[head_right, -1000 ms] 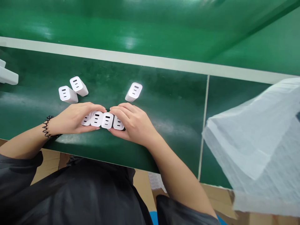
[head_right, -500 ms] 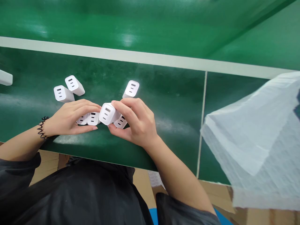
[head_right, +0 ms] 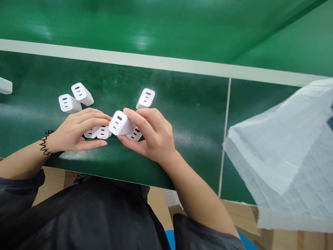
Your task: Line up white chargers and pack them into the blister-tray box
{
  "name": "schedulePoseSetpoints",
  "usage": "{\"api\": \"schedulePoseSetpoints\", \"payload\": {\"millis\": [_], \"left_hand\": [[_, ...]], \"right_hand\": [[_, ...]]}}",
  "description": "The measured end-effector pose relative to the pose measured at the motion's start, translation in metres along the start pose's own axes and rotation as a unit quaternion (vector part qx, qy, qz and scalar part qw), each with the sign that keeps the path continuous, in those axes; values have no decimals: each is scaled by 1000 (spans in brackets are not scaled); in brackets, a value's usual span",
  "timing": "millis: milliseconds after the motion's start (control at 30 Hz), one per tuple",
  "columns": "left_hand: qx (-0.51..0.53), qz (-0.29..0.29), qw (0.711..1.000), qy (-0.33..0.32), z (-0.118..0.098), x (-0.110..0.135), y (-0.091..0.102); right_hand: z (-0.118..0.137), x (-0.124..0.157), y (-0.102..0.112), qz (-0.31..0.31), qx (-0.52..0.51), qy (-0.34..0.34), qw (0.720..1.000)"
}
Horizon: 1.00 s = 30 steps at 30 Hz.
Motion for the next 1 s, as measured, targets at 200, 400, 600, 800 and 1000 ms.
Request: {"api": "schedulePoseSetpoints", "payload": {"millis": [200,400,600,800,1000], "left_hand": [[6,-12,1000,-3,-1,0,1],[25,-28,999,-10,-2,1,4],[42,-30,998,-23,-4,1,6],[42,-26,998,-27,-4,2,5],[41,-23,999,-18,-3,2,4]], "right_hand": [[-1,-1,0,-9,-37,-12,999],[-1,-2,-3,-7,-140,-60,988],[-3,-1,-7,14,-176,-80,981],[-3,-2,-6,1,-180,-70,981],[-2,-2,-7,-5,-167,-51,985]]}}
Point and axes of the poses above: each hand's wrist, its own x-axis away from the middle knuckle, its own y-axis out of the back of the hand, z = x × y, the point moved 5 cm from there along -x, towards the middle knuckle, and after that the axes turned 15 degrees about y, right-handed, at the moved point
